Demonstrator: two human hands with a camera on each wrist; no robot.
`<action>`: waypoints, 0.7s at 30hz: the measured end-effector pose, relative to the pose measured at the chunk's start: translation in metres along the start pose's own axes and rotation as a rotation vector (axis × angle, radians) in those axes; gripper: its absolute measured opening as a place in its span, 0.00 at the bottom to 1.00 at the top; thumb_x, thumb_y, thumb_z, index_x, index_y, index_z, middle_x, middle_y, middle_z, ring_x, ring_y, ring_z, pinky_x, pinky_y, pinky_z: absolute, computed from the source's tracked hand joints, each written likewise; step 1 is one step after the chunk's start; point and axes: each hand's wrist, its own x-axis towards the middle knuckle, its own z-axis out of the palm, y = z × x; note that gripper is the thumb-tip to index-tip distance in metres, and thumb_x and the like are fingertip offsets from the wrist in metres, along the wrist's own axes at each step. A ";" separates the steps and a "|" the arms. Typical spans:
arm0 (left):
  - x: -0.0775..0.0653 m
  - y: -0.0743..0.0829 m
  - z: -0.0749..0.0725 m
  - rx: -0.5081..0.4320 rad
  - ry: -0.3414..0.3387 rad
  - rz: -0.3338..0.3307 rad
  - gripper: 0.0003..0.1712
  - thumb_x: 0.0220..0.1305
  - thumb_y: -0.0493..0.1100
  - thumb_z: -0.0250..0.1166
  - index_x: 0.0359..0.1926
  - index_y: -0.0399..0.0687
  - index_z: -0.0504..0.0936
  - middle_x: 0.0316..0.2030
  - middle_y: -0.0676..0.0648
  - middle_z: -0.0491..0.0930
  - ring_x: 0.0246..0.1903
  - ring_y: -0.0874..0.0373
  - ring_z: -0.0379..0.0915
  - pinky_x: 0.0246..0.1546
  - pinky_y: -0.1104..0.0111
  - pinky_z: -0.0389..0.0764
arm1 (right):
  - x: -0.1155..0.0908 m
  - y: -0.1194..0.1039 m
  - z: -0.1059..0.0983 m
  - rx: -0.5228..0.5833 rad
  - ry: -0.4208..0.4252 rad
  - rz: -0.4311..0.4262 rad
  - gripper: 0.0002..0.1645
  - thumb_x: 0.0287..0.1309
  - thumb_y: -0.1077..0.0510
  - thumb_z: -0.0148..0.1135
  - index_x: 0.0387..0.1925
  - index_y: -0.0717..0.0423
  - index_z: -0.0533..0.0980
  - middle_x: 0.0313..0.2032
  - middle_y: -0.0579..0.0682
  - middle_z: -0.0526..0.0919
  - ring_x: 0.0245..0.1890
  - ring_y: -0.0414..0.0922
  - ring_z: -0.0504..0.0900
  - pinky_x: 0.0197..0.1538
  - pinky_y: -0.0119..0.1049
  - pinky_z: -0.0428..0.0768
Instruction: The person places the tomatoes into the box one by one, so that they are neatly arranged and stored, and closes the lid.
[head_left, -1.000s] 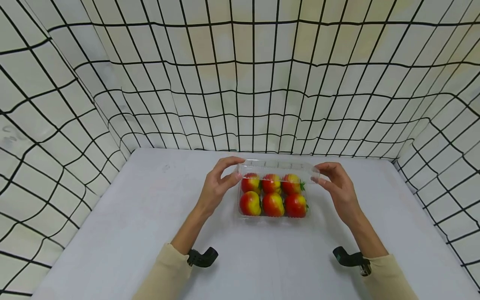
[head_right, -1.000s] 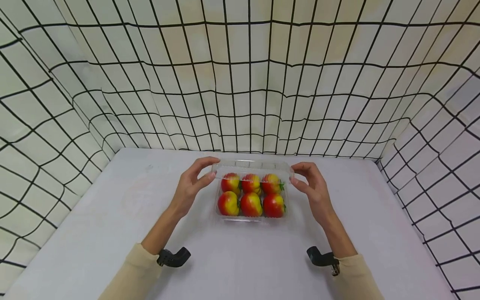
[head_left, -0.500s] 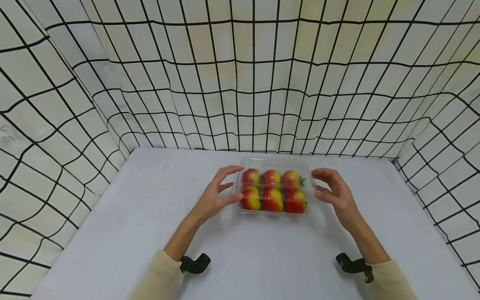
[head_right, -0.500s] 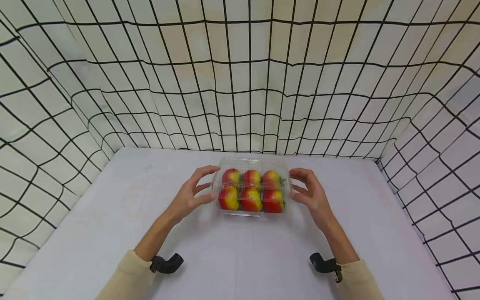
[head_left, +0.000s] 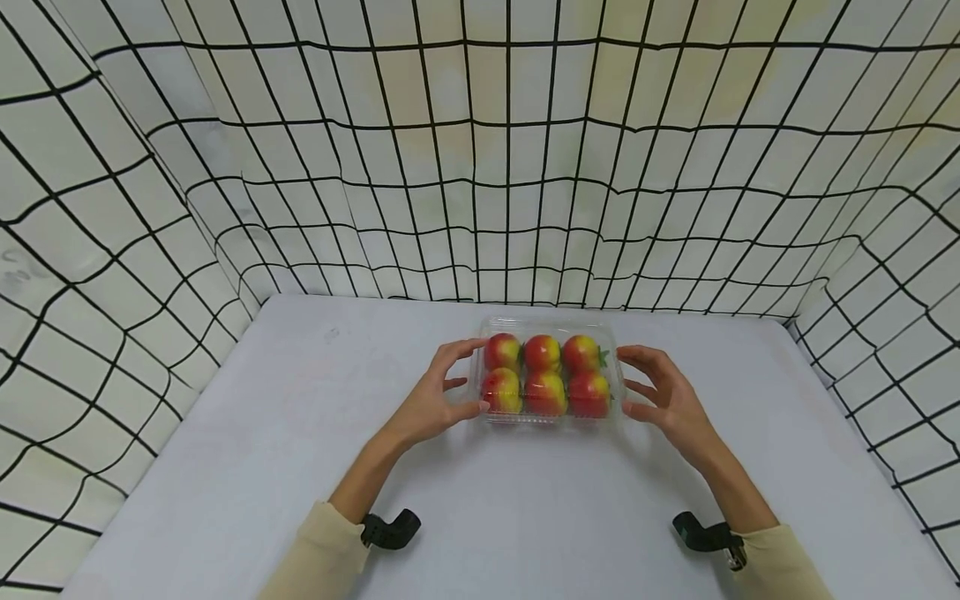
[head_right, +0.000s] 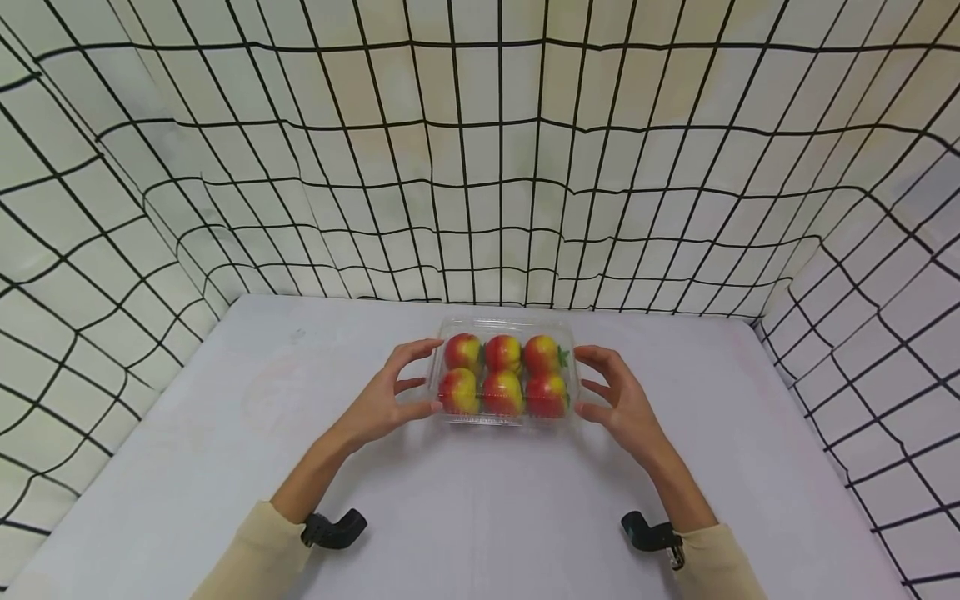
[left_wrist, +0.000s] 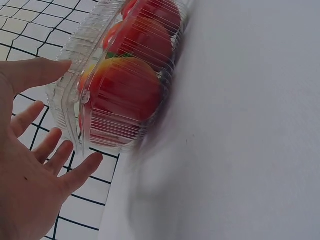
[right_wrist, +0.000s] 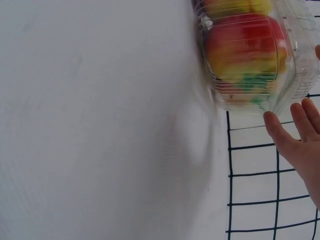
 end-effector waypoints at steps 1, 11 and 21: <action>0.000 0.000 0.000 0.003 -0.001 -0.003 0.50 0.59 0.39 0.75 0.79 0.52 0.62 0.76 0.45 0.58 0.78 0.39 0.53 0.71 0.40 0.72 | 0.000 0.001 0.000 -0.013 -0.002 0.003 0.42 0.58 0.78 0.63 0.72 0.70 0.59 0.71 0.63 0.67 0.71 0.32 0.68 0.66 0.22 0.77; -0.003 -0.004 -0.001 0.023 -0.006 -0.008 0.51 0.58 0.39 0.76 0.79 0.53 0.61 0.76 0.44 0.59 0.78 0.40 0.53 0.71 0.39 0.72 | -0.002 0.002 0.001 -0.095 -0.010 0.055 0.46 0.55 0.78 0.65 0.74 0.63 0.61 0.73 0.67 0.64 0.71 0.29 0.65 0.65 0.21 0.76; -0.005 -0.007 -0.001 0.015 0.008 -0.017 0.50 0.57 0.41 0.77 0.78 0.54 0.63 0.75 0.43 0.60 0.77 0.37 0.55 0.70 0.41 0.74 | -0.006 0.003 0.000 -0.146 -0.008 0.063 0.46 0.55 0.75 0.68 0.74 0.63 0.61 0.73 0.65 0.66 0.70 0.33 0.67 0.63 0.21 0.76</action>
